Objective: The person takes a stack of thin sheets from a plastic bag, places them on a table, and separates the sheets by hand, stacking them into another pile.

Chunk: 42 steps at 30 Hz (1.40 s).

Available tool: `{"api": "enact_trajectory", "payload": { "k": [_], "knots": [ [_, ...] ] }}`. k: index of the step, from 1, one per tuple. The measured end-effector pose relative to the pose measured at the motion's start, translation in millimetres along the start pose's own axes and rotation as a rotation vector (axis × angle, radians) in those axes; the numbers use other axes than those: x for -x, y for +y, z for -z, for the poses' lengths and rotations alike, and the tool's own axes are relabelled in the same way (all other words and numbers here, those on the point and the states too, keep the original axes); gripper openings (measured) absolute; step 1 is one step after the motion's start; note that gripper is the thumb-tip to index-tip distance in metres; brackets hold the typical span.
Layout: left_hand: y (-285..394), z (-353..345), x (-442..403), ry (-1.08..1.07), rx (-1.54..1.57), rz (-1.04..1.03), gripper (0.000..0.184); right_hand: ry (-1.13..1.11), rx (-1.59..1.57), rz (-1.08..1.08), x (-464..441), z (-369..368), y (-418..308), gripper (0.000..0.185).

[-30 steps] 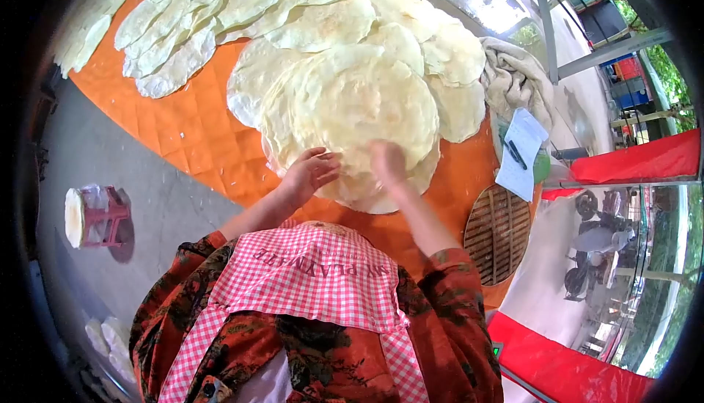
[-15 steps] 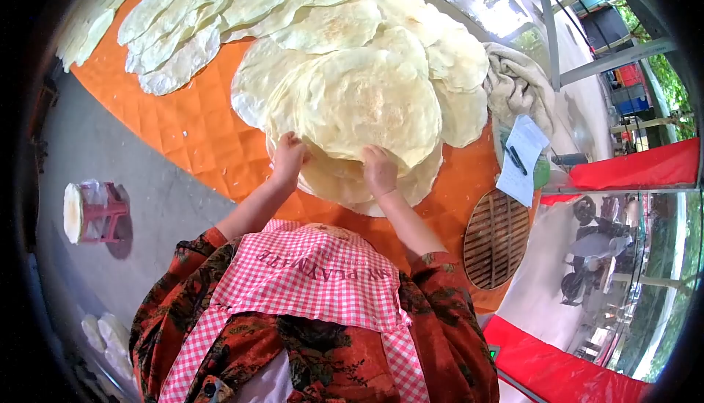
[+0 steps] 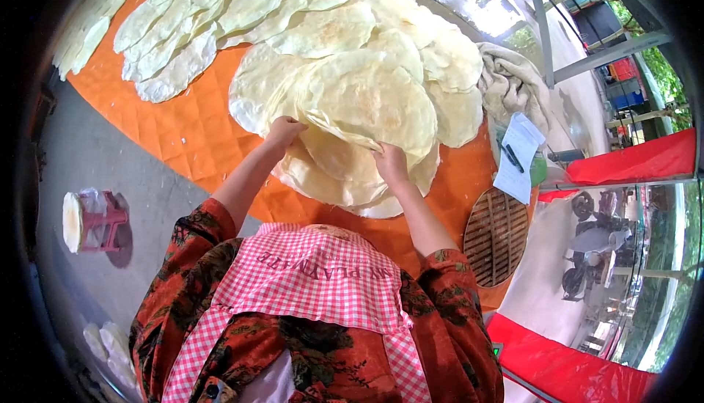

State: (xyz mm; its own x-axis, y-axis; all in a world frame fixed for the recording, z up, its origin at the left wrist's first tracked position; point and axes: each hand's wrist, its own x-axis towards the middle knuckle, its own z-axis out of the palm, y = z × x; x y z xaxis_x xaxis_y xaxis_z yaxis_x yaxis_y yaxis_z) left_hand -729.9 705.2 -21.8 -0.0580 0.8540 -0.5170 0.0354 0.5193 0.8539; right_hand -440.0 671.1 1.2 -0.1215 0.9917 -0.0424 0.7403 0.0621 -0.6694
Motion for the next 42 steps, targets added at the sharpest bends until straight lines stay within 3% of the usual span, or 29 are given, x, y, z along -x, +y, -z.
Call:
{"api": "enact_trajectory", "payload": {
  "k": [2, 5, 8, 14, 17, 20, 24, 25, 28, 31, 37, 40, 42],
  "knots": [
    [-3.6, -8.5, 2.1, -0.032, 0.198, -0.071, 0.025, -0.002, -0.016, -0.038, -2.3, -0.1, 5.8, 0.027],
    [-9.3, -13.0, 13.6, -0.111, 0.695, 0.055, 0.02, 0.002, -0.048, -0.009, -4.3, 0.1, 11.0, 0.027],
    [-16.1, -21.1, 24.1, -0.017, 0.92, 0.163, 0.021, -0.012, -0.106, -0.043, -2.2, -0.4, 7.9, 0.028],
    [-33.7, -20.1, -5.5, -0.052, 0.713, 0.106, 0.024, -0.016, -0.064, -0.108, -2.0, -2.4, 3.8, 0.028],
    [-24.1, -21.7, -0.9, -0.088, 0.694, 0.102, 0.031, 0.059, 0.024, 0.025, -2.1, -2.5, 3.9, 0.027],
    [-34.7, -30.6, -0.8, -0.131, 0.654, 0.124, 0.033, 0.059, 0.026, -0.158, -12.0, 15.5, -5.3, 0.027],
    [-25.4, -28.6, 24.8, -0.181, 0.683, 0.186, 0.047, 0.431, 0.27, 0.311, 15.0, 24.7, -65.1, 0.019],
    [-22.4, -30.7, 35.1, -0.188, 0.658, 0.181, 0.05, 0.461, 0.296, 0.379, 18.4, 4.9, -47.2, 0.02],
    [-17.7, -35.1, 39.6, -0.179, 0.607, 0.141, 0.055, 0.314, 0.394, 0.402, 26.6, -44.3, -18.2, 0.022],
    [-35.3, -39.4, 26.9, -0.114, 0.645, 0.134, 0.061, 0.288, 0.343, 0.353, 30.9, -52.1, -27.6, 0.025],
    [-31.3, -40.7, 33.2, -0.138, 0.63, 0.083, 0.053, 0.119, 0.515, 0.416, 35.9, -43.7, -27.0, 0.045],
    [-45.0, -44.1, 23.6, -0.105, 0.586, 0.021, 0.049, -0.267, 0.571, 0.158, 27.9, -15.2, -68.9, 0.062],
    [-29.4, -39.3, 34.6, -0.114, 0.603, 0.093, 0.049, -0.174, 0.43, 0.135, 12.6, -8.4, -120.7, 0.072]
  ]
}}
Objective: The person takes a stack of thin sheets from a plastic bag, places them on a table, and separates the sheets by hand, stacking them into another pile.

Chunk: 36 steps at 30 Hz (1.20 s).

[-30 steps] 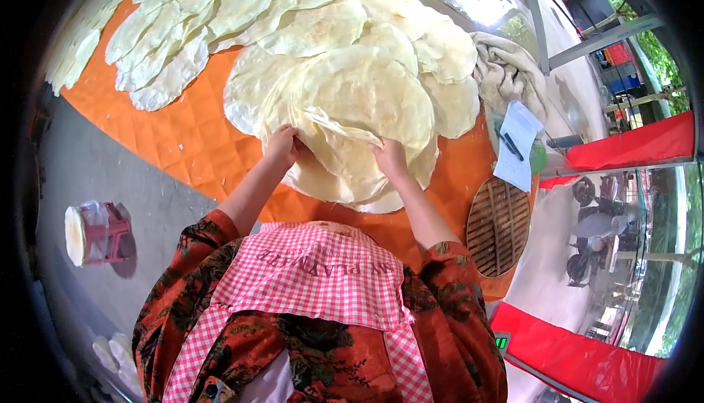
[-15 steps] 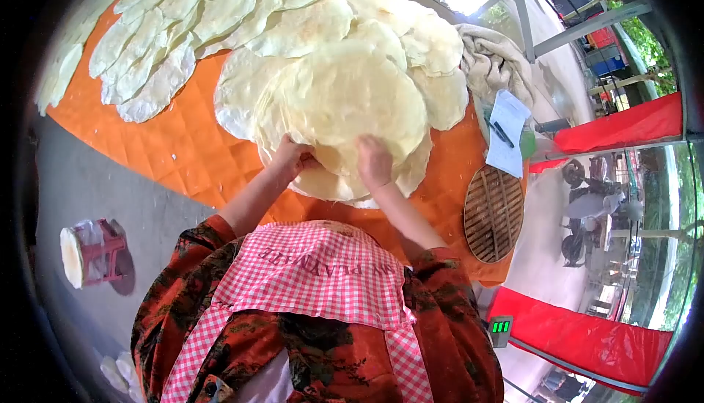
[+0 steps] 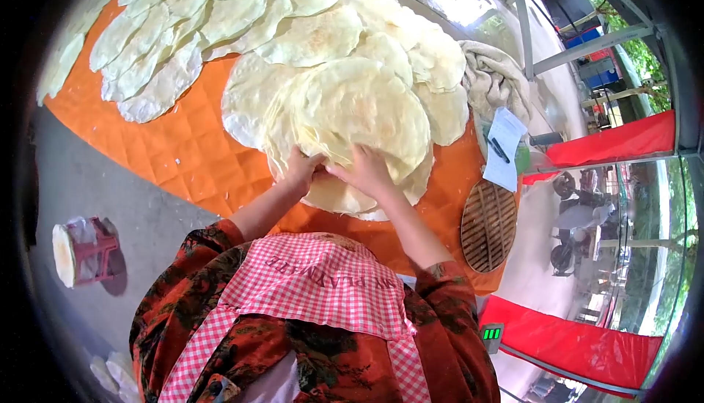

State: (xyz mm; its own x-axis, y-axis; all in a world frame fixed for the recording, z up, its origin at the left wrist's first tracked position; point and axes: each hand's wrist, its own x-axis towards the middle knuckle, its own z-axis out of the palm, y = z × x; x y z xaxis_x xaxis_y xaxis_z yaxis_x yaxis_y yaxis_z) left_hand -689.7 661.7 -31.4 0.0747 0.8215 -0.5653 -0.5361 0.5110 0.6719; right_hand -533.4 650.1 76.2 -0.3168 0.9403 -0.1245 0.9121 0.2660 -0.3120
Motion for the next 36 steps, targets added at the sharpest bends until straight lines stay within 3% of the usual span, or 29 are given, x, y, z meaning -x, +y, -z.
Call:
{"api": "enact_trajectory", "payload": {
  "k": [1, 4, 6, 7, 9, 12, 14, 15, 16, 17, 18, 20, 23, 25, 27, 28, 29, 30, 31, 33, 36],
  "knots": [
    [4.9, -4.0, 4.0, 0.003, 0.008, 0.034, 0.049, 0.051, -0.069, -0.017, -13.4, 3.2, -16.0, 0.078],
    [4.8, -9.0, 0.9, 0.028, -0.103, 0.045, 0.048, -0.025, 0.002, -0.196, -55.8, -17.4, -49.8, 0.071],
    [-23.3, 7.6, -30.8, -0.08, 0.088, 0.071, 0.046, -0.122, 0.094, -0.27, -79.1, -34.8, -54.0, 0.063],
    [-11.5, 1.6, -16.5, -0.043, 0.033, 0.043, 0.044, -0.174, 0.141, -0.306, -85.8, -41.2, -54.4, 0.059],
    [-8.7, -3.9, -8.4, 0.03, -0.123, -0.053, 0.042, -0.131, 0.165, -0.276, -90.4, -42.3, -56.1, 0.047],
    [-5.3, 2.2, -21.8, 0.034, 0.041, 0.155, 0.03, -0.173, 0.187, -0.226, -96.0, -38.0, -46.6, 0.033],
    [3.8, 3.5, -18.5, 0.061, -0.016, 0.164, 0.035, -0.155, 0.103, -0.22, -111.9, -20.7, -17.3, 0.026],
    [7.8, 3.7, -17.7, 0.076, -0.045, 0.167, 0.038, -0.11, 0.013, -0.235, -126.0, -1.7, 16.2, 0.024],
    [8.5, 3.8, -19.2, 0.088, -0.068, 0.177, 0.034, -0.072, 0.105, -0.304, -156.6, 18.9, 72.0, 0.028],
    [7.2, 5.2, -19.6, 0.101, -0.095, 0.19, 0.03, 0.056, 0.183, -0.275, -162.0, 79.6, 82.9, 0.026],
    [5.7, 7.4, -17.8, 0.112, -0.13, 0.206, 0.027, 0.169, 0.16, -0.095, -171.5, 128.7, 129.9, 0.026],
    [5.3, 5.7, -14.0, 0.148, -0.109, 0.195, 0.029, 0.197, 0.092, -0.204, -160.6, 237.4, 129.5, 0.029],
    [14.3, 1.3, -9.6, 0.097, -0.053, 0.172, 0.03, 0.294, 0.175, -0.095, -132.7, 303.4, 85.0, 0.028],
    [19.9, -0.1, -6.0, 0.093, 0.005, 0.124, 0.028, 0.308, 0.212, -0.097, -111.5, 286.9, 37.5, 0.03],
    [21.9, -1.5, -2.5, 0.15, 0.082, 0.042, 0.027, 0.313, 0.279, -0.285, -93.7, 227.8, 3.7, 0.029],
    [26.0, -0.3, -1.1, 0.133, 0.124, 0.052, 0.027, 0.252, 0.402, -0.192, -83.7, 194.2, -8.6, 0.025],
    [32.2, 2.1, -0.9, 0.118, 0.165, 0.062, 0.028, 0.352, 0.334, -0.011, -72.3, 146.8, -4.6, 0.022],
    [35.3, 5.9, -1.3, 0.103, 0.205, 0.073, 0.029, 0.301, 0.118, -0.104, -69.5, 100.0, -6.3, 0.023],
    [31.7, 11.7, -7.7, 0.052, 0.229, 0.08, 0.029, 0.304, 0.143, 0.005, -65.4, 54.3, -6.5, 0.025],
    [20.4, 25.5, -25.2, -0.055, 0.271, 0.092, 0.03, 0.186, 0.121, 0.005, -58.1, -23.2, -16.2, 0.017],
    [21.3, 33.9, -32.6, -0.099, 0.234, 0.127, 0.028, 0.108, 0.129, -0.012, -56.4, -44.6, -21.5, 0.018]
  ]
}}
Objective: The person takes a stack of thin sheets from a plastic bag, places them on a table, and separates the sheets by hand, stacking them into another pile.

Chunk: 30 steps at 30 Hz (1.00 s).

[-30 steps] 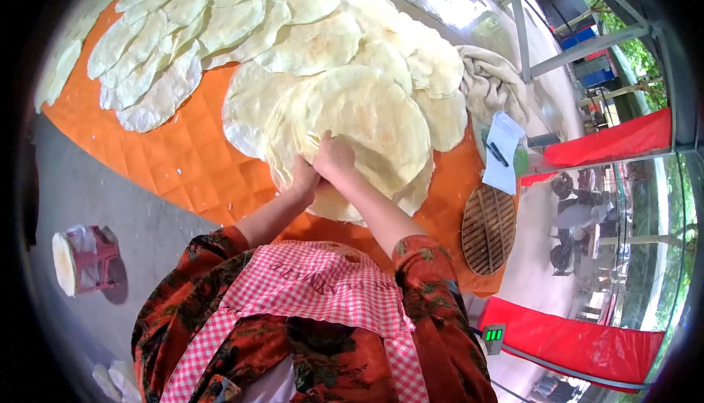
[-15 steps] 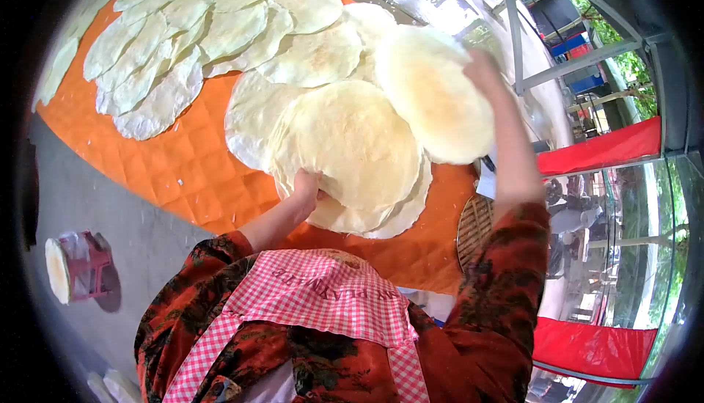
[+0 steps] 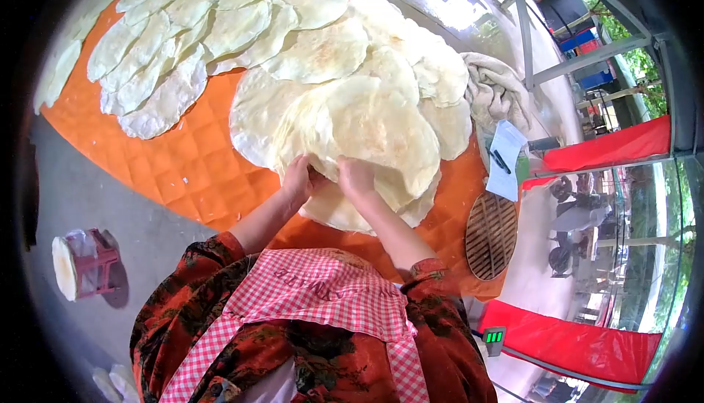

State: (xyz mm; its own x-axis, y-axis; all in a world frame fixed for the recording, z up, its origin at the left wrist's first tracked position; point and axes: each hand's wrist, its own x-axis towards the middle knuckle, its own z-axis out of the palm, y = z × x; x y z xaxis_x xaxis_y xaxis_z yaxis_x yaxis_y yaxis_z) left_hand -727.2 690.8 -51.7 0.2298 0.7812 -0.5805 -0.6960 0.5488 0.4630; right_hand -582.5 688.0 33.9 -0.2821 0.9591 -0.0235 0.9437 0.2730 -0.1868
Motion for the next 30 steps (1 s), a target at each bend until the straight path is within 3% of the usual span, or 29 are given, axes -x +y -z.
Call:
{"api": "enact_trajectory", "payload": {
  "k": [3, 8, 11, 15, 20, 23, 26, 27, 29, 30],
  "knots": [
    [12.6, -7.3, 7.1, -0.025, 0.053, -0.044, 0.028, -0.006, 0.014, -0.041, -3.2, 9.4, -1.0, 0.019],
    [27.7, -7.4, -4.2, -0.055, 0.058, 0.098, 0.037, 0.06, 0.013, -0.078, -17.4, 15.8, -6.5, 0.015],
    [34.0, -10.7, -4.8, -0.106, 0.104, 0.138, 0.039, -0.024, -0.023, -0.075, -22.3, 8.3, -11.2, 0.011],
    [31.3, -2.1, -5.4, -0.183, 0.161, 0.135, 0.032, -0.022, -0.074, -0.094, -17.0, -2.4, -9.1, 0.022],
    [30.7, -7.3, -6.5, -0.046, -0.065, -0.096, 0.016, 0.096, -0.177, -0.086, -6.8, -7.0, -12.5, 0.044],
    [34.2, -18.0, 0.3, -0.022, -0.199, -0.139, 0.019, 0.109, -0.153, -0.238, -15.0, -16.4, -25.6, 0.042],
    [27.2, -8.4, -20.0, -0.139, -0.302, -0.084, 0.017, 0.052, -0.08, -0.259, -20.4, -18.6, -27.7, 0.041],
    [22.6, -1.4, -29.5, -0.192, -0.329, -0.054, 0.015, 0.014, -0.104, -0.295, -24.1, -13.2, -26.5, 0.033],
    [21.4, -10.2, -23.8, -0.073, -0.277, -0.038, 0.015, -0.272, -0.225, -0.457, -41.7, 24.4, -9.6, 0.033],
    [20.8, -16.2, -17.7, -0.012, -0.251, -0.027, 0.014, -0.198, -0.123, -0.399, -62.7, 6.3, 45.1, 0.027]
  ]
}}
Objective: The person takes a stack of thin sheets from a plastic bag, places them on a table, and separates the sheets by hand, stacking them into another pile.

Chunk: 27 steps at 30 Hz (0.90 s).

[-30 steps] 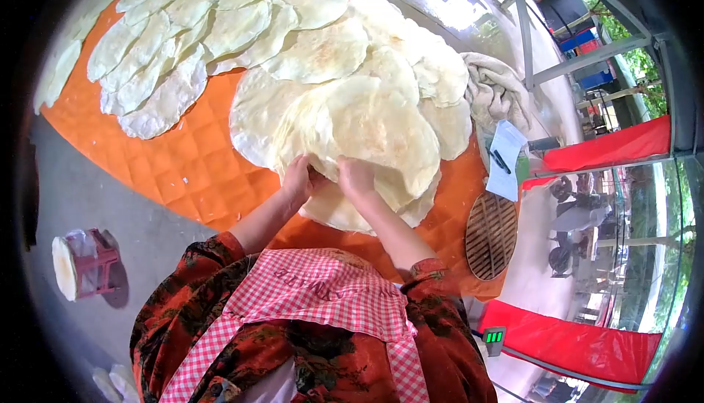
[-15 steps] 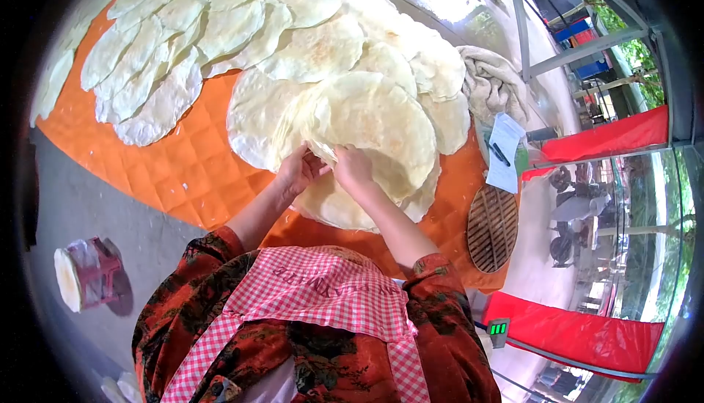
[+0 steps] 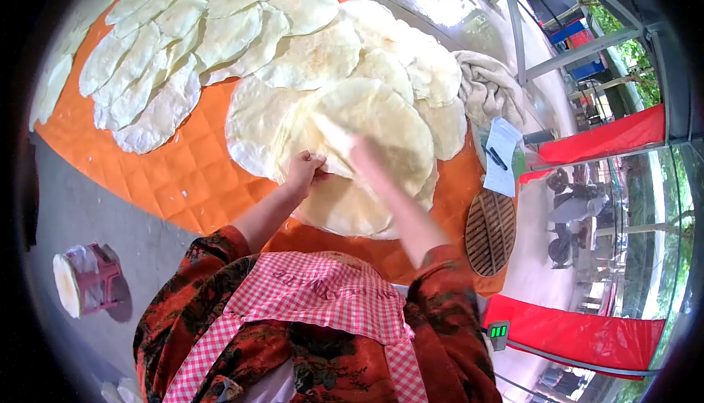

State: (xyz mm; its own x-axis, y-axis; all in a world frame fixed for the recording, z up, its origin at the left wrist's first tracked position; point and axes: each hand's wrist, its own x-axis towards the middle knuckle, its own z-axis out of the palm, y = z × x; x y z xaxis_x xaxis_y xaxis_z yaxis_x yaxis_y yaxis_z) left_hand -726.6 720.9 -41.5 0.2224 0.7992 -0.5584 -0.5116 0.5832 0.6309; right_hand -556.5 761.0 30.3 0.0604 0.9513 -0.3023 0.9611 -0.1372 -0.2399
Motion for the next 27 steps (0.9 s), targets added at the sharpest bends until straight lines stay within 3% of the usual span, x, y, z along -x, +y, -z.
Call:
{"api": "enact_trajectory", "payload": {
  "k": [1, 4, 5, 6, 7, 11, 14, 16, 18, 23, 27],
  "knots": [
    [6.0, -4.9, 9.7, 0.048, 0.017, -0.011, 0.011, 0.055, -0.1, 0.065, -28.9, 28.4, 36.9, 0.025],
    [-1.0, 9.4, 4.3, 0.083, -0.018, 0.014, 0.012, 0.318, 0.002, 0.127, -15.9, 196.8, 42.4, 0.018],
    [0.7, 9.5, 6.3, 0.084, -0.038, 0.015, 0.012, 0.405, 0.262, 0.213, -22.6, 232.6, 59.2, 0.02],
    [1.0, 8.7, 12.4, 0.086, -0.056, 0.019, 0.011, 0.415, 0.111, 0.261, -22.9, 258.6, 69.6, 0.021],
    [1.3, 7.3, 18.4, 0.087, -0.073, 0.023, 0.011, 0.465, 0.21, 0.283, 19.3, 279.0, 23.5, 0.02],
    [0.1, 5.4, 30.9, 0.093, -0.072, 0.063, 0.01, 0.443, 0.364, 0.28, 64.8, 230.2, -18.7, 0.014],
    [4.1, 0.3, 50.5, 0.078, -0.046, 0.045, 0.009, 0.394, 0.311, 0.403, 74.5, 106.0, -15.2, 0.016],
    [-12.9, 10.5, 39.0, 0.039, -0.008, 0.02, 0.009, 0.232, 0.098, 0.322, 77.7, 19.4, -22.5, 0.015],
    [-17.1, 17.5, 35.5, 0.012, -0.022, 0.026, 0.009, 0.086, 0.162, 0.375, 92.5, -29.4, -37.8, 0.015],
    [-16.9, 30.2, 37.7, -0.101, 0.006, 0.043, 0.011, 0.497, 0.069, 0.445, 117.7, -61.1, -38.9, 0.02],
    [-7.0, 18.5, 45.5, -0.171, 0.142, 0.092, 0.012, 0.654, 0.092, 0.5, 113.3, -63.7, -26.8, 0.022]
  ]
}}
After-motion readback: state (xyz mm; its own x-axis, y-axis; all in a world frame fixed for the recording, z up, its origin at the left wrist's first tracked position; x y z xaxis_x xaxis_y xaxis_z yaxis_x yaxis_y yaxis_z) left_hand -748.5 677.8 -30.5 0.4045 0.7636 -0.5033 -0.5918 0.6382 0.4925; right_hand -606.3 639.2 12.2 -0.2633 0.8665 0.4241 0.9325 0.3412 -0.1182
